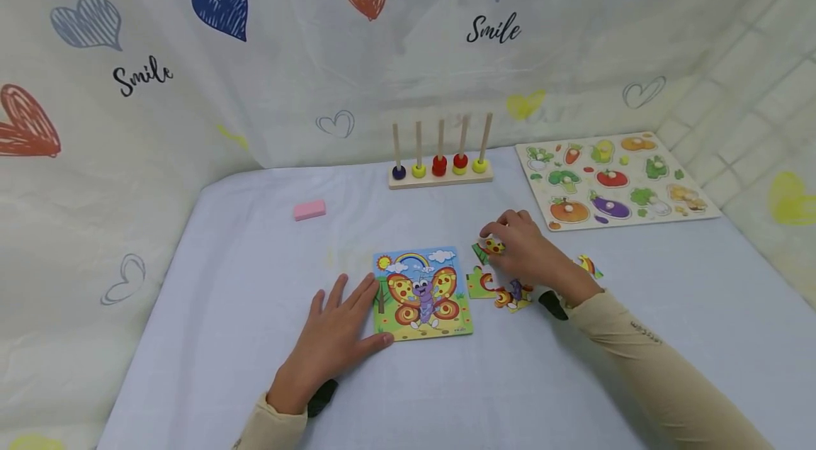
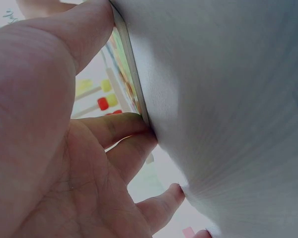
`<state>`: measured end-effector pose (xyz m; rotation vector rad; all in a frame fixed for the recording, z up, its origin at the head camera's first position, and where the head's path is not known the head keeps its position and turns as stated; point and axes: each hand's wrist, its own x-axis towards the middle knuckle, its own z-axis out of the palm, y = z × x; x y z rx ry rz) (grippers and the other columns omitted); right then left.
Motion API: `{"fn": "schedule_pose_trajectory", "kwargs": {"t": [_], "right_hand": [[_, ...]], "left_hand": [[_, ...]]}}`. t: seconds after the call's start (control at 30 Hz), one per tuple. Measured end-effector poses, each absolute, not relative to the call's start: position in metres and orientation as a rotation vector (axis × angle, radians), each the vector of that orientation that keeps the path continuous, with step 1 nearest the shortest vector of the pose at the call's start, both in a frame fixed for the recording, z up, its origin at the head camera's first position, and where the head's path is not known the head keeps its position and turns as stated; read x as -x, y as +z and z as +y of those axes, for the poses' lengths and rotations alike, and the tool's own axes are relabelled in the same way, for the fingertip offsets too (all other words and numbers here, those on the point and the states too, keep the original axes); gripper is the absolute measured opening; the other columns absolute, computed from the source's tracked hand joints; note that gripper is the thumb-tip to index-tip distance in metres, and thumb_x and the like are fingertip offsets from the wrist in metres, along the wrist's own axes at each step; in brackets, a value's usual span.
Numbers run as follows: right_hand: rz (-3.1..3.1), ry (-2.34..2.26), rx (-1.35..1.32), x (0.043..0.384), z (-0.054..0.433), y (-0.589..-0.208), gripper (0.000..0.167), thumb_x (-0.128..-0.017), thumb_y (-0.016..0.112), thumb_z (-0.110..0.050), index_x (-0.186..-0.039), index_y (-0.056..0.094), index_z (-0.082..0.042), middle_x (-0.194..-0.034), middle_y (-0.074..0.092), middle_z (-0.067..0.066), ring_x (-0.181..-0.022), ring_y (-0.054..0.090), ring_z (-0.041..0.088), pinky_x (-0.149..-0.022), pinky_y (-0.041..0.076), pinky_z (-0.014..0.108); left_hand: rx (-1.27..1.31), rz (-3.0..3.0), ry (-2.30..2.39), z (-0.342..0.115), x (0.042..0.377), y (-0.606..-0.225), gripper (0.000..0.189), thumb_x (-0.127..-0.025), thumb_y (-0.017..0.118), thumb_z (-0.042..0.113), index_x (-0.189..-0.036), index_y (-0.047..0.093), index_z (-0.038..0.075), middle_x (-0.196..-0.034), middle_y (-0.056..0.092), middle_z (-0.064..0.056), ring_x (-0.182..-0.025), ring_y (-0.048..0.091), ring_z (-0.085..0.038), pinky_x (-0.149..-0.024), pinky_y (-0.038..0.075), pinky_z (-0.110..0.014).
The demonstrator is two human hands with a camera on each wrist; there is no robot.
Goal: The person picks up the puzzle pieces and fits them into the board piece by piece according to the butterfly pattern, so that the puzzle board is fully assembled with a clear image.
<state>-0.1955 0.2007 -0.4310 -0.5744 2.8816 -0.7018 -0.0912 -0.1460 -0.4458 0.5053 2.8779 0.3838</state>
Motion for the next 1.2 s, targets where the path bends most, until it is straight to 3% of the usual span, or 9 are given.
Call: {"fn": "schedule_pose_trajectory", "kwargs": {"t": [0.57,0.97,1.2], "right_hand": [[2.895,-0.651,0.703,0.1968,0.1984,-0.4345,0.032,-0.092,0.083,-0.009,-0.123,0.077,-0.007,-0.13,0.059,0.023,-0.124,0.043,0.048,-0.102,0.039,0.066],[2.816,-0.711,0.652,0.1936,0.1957,-0.431,0.031,-0.097,0.08,-0.006,-0.127,0.073,-0.009,-0.123,0.061,0.02,-0.115,0.057,0.039,-0.095,0.053,0.056],[2.862,-0.714,0.713,0.1943,0.1975,-0.4317,0.027,-0.098,0.075,0.001,-0.123,0.077,-0.006,-0.117,0.072,0.014,-0.114,0.058,0.038,-0.097,0.051,0.056]], "left_hand": [[-0.495,2.859,0.401,-0.1453,0.0923,-0.4448,0.093,-0.094,0.078,0.058,-0.167,0.04,0.014,-0.173,0.034,-0.003,-0.16,0.019,-0.045,-0.121,0.018,-0.074],[-0.486,2.854,0.402,-0.146,0.0925,-0.444,0.093,-0.094,0.077,0.059,-0.167,0.04,0.014,-0.174,0.034,-0.003,-0.16,0.02,-0.046,-0.121,0.018,-0.074],[-0.484,2.854,0.389,-0.1457,0.0932,-0.4439,0.094,-0.094,0.077,0.059,-0.167,0.04,0.015,-0.174,0.034,-0.003,-0.16,0.019,-0.046,-0.121,0.018,-0.074]]}}
